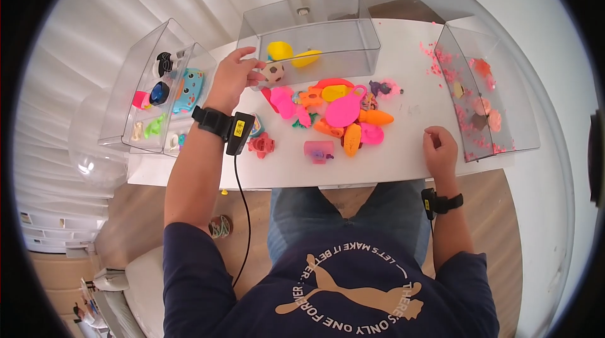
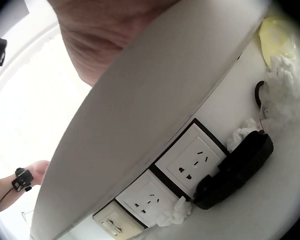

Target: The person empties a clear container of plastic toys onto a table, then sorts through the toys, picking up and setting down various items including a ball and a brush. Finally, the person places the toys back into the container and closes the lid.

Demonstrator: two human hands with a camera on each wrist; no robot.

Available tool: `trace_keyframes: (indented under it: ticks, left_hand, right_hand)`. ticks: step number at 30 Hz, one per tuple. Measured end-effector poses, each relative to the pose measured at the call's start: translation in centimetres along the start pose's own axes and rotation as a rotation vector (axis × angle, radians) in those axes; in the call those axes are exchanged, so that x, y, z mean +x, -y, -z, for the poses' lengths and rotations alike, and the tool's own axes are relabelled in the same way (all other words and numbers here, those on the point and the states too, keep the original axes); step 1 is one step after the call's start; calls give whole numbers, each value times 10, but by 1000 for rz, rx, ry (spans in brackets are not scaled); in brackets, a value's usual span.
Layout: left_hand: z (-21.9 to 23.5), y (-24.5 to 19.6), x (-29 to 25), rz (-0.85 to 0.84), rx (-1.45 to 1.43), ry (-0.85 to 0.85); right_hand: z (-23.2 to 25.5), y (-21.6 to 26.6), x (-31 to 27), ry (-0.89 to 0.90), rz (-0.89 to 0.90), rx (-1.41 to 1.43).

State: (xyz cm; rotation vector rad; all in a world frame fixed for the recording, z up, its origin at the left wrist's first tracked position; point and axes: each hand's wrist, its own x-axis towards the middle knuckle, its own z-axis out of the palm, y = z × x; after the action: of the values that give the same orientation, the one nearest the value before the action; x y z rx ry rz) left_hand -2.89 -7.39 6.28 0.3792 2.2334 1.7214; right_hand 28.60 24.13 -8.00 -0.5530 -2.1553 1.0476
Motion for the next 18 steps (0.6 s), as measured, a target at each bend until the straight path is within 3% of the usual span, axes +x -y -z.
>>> trace_keyframes:
  ticks: [2,6,9,11,12,15,18]
  left_hand:
    - [9,7,-8,-60,53,-39]
    - [38,23,-39,-95,390,61]
    - [49,50,-76,-234,691,140]
    - [42,62,-102,-295,767,100]
    - [39,65,-111,-250,779,108]
    - [34,80,-124,-438,923,123]
    - [24,86,-129,-384,923,130]
  right_hand:
    - [1,1,1,8,-10,-5]
    - [0,-4,0,17,-18,-4]
    - [0,1,0,21,-32,4]
    - [0,1,0,11,-17,4]
    - [0,0,-1,8,-9,5]
    - [-1,1,-1,13,-17,7]
    - [1,-1,-1,30,-34,9]
